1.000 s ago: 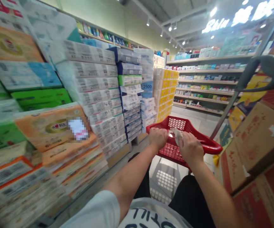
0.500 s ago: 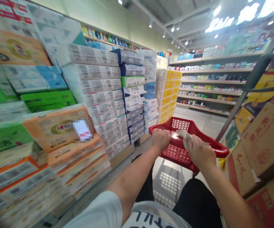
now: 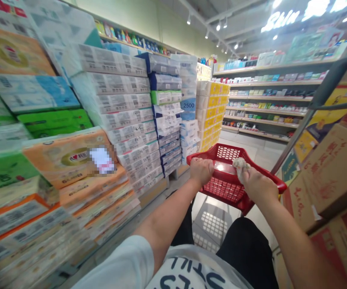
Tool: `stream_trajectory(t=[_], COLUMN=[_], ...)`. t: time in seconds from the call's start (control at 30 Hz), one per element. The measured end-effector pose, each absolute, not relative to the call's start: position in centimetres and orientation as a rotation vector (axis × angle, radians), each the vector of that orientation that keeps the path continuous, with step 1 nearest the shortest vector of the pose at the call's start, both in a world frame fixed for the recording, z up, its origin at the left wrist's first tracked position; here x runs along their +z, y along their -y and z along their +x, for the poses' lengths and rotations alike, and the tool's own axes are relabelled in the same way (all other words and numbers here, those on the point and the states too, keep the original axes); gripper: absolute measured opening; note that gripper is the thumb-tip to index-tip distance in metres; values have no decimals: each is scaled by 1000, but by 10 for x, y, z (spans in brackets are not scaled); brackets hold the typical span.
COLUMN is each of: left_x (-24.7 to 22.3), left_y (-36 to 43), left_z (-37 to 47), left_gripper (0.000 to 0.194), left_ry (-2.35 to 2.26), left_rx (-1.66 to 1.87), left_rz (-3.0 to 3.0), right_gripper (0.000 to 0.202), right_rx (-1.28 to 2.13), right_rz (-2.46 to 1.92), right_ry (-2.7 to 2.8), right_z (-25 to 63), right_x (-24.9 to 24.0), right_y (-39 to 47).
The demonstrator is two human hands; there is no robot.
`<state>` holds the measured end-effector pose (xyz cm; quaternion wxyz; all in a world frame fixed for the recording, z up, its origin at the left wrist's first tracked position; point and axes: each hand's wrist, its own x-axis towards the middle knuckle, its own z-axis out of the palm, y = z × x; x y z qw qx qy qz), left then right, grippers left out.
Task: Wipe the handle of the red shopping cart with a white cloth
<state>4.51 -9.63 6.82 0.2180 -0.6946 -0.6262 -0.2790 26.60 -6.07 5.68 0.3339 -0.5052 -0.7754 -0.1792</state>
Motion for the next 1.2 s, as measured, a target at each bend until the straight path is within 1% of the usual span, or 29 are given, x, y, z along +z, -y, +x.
stream_trajectory(t=[0.07, 0.2, 0.27, 0.37, 0.43, 0.5, 0.57, 0.67, 0.73, 0.8, 0.87, 1.0, 1.07, 1.13, 1.2], left_x=[69, 70, 70, 70, 69, 69, 69, 71, 72, 73, 73, 73, 74, 74, 74], left_y=[96, 96, 96, 96, 96, 96, 96, 96, 95, 94, 93, 94, 94, 94, 94], left_z=[45, 47, 47, 48, 48, 47, 46, 45, 45, 46, 47, 49, 49, 49, 49], left_gripper=[32, 34, 35, 35, 35, 35, 34, 33, 32, 33, 34, 34, 33, 33, 33], left_ry=[1736, 1729, 1737, 1756, 1750, 1734, 1724, 1751, 1781, 1777, 1765, 1754, 1763, 1777, 1786], left_rx=[-780, -812, -818, -816, -810, -801, -796, -798, -780, -761, -765, -755, -751, -757, -758], left_rz=[-1913, -1904, -1904, -1897, -1890, -1892, -1902, -1906, -1903, -1906, -1901, -1906, -1908, -1904, -1903], right_gripper=[46, 46, 44, 48, 50, 47, 44, 39, 37, 40, 41, 35, 37, 37, 38], right_rx=[-548, -746, -702, -440, -361, -465, -599, -637, -572, -446, -381, -563, -622, -623, -547], right_rz=[-1307, -1108, -1209, -1521, -1613, -1534, -1345, -1161, -1257, -1463, -1556, -1275, -1145, -1147, -1271], right_ry=[1990, 1959, 1989, 2052, 2035, 1985, 1945, 1977, 2027, 2031, 1997, 1909, 1895, 1910, 1955], right_z=[265, 262, 261, 260, 258, 256, 255, 256, 257, 257, 258, 257, 259, 261, 263], right_x=[53, 46, 52, 68, 72, 67, 57, 53, 62, 73, 77, 55, 44, 46, 58], right_y=[63, 77, 77, 71, 70, 74, 84, 95, 95, 91, 87, 94, 99, 100, 94])
